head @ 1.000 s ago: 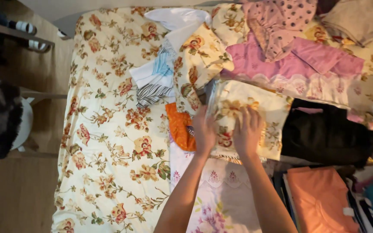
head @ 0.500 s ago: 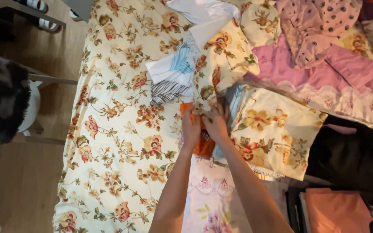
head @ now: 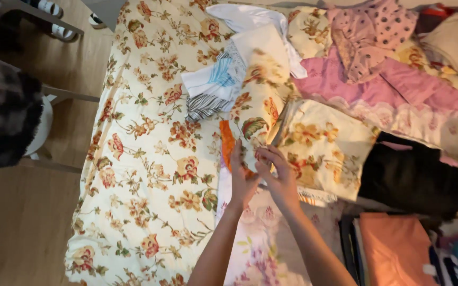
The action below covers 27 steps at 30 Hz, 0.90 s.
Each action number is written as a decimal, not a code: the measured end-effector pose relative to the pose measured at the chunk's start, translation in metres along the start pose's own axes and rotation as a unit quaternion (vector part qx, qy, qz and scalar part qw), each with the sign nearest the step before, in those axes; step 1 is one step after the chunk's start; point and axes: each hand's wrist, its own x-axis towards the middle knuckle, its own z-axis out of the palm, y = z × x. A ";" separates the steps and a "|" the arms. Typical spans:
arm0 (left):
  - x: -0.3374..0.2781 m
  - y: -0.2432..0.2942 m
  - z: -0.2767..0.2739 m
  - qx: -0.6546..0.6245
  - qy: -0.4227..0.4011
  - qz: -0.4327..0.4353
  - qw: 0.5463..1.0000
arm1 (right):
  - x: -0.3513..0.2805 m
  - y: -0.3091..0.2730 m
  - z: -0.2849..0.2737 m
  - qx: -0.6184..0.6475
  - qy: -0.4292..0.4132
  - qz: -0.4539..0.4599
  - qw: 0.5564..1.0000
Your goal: The person folds various pieces of clothing on a bed. They handle a floral-patterned cloth, a white towel, a grey t-shirt, a sports jersey, and a pink patterned garment, folding each one and placing it in a stack.
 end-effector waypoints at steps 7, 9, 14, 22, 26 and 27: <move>-0.076 0.091 -0.008 0.002 -0.028 -0.017 0.999 | -0.095 -0.080 -0.043 0.092 0.054 0.005 0.994; -0.090 0.119 -0.012 -0.011 -0.060 -0.034 0.998 | -0.120 -0.089 -0.057 0.141 0.057 -0.053 0.987; -0.154 0.175 -0.015 -0.029 -0.080 -0.077 0.993 | -0.192 -0.101 -0.079 0.139 -0.012 -0.083 0.987; -0.218 0.284 -0.010 -0.009 -0.262 0.013 0.965 | -0.270 -0.140 -0.096 0.194 0.038 -0.081 0.977; -0.236 0.281 -0.013 0.113 -0.275 0.128 0.946 | -0.300 -0.162 -0.116 0.201 0.034 -0.055 0.978; -0.240 0.279 -0.013 0.140 -0.278 0.171 0.935 | -0.308 -0.166 -0.121 0.234 0.012 -0.046 0.971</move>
